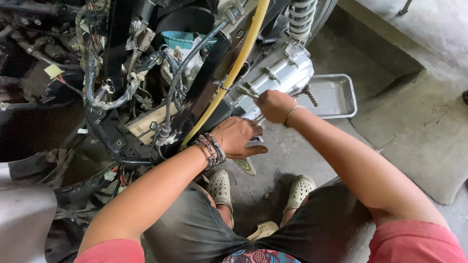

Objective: The person sits on the floor and uses a screwdriver to loosen and remove bolts from a silver metal casing on a motorcycle engine. They place the removed bolts into a small metal tray positioned on the floor. The person then uses their hands to detach and remove the casing from the engine.

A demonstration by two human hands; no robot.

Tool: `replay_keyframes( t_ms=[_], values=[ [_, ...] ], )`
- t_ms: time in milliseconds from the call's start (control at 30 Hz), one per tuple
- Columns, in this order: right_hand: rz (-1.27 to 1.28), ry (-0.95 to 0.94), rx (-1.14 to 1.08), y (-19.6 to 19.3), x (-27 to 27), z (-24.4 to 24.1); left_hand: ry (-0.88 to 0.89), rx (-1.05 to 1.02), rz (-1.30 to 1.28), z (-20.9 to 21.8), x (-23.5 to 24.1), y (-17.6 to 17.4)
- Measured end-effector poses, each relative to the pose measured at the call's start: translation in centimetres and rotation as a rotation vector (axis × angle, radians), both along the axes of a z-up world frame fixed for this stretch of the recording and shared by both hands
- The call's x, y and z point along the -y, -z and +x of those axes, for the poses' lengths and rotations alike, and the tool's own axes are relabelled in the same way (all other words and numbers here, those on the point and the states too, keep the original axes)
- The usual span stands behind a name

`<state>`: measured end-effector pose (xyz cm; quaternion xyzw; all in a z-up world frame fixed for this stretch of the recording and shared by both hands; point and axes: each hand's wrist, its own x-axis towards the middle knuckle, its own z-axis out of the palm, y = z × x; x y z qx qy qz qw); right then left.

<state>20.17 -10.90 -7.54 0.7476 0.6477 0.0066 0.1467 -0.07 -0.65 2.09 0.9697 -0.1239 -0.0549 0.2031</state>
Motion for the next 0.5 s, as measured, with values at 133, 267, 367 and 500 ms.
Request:
replay_keyframes(
  t_ms=[133, 267, 367, 500],
  values=[
    [-0.086, 0.291, -0.065, -2.4, 0.7, -0.8, 0.007, -0.007, -0.001, 0.2, -0.3, -0.1],
    [0.072, 0.513, -0.651, -4.2, 1.3, -3.6, 0.015, 0.004, 0.012, 0.1, -0.3, 0.4],
    [-0.313, -0.291, 0.563, -5.7, 3.2, -1.9, 0.005, 0.001, -0.022, 0.2, -0.5, 0.3],
    [0.082, 0.332, -0.254, -0.9, 2.5, -2.6, 0.012, 0.038, -0.019, 0.0, -0.6, 0.7]
  ],
)
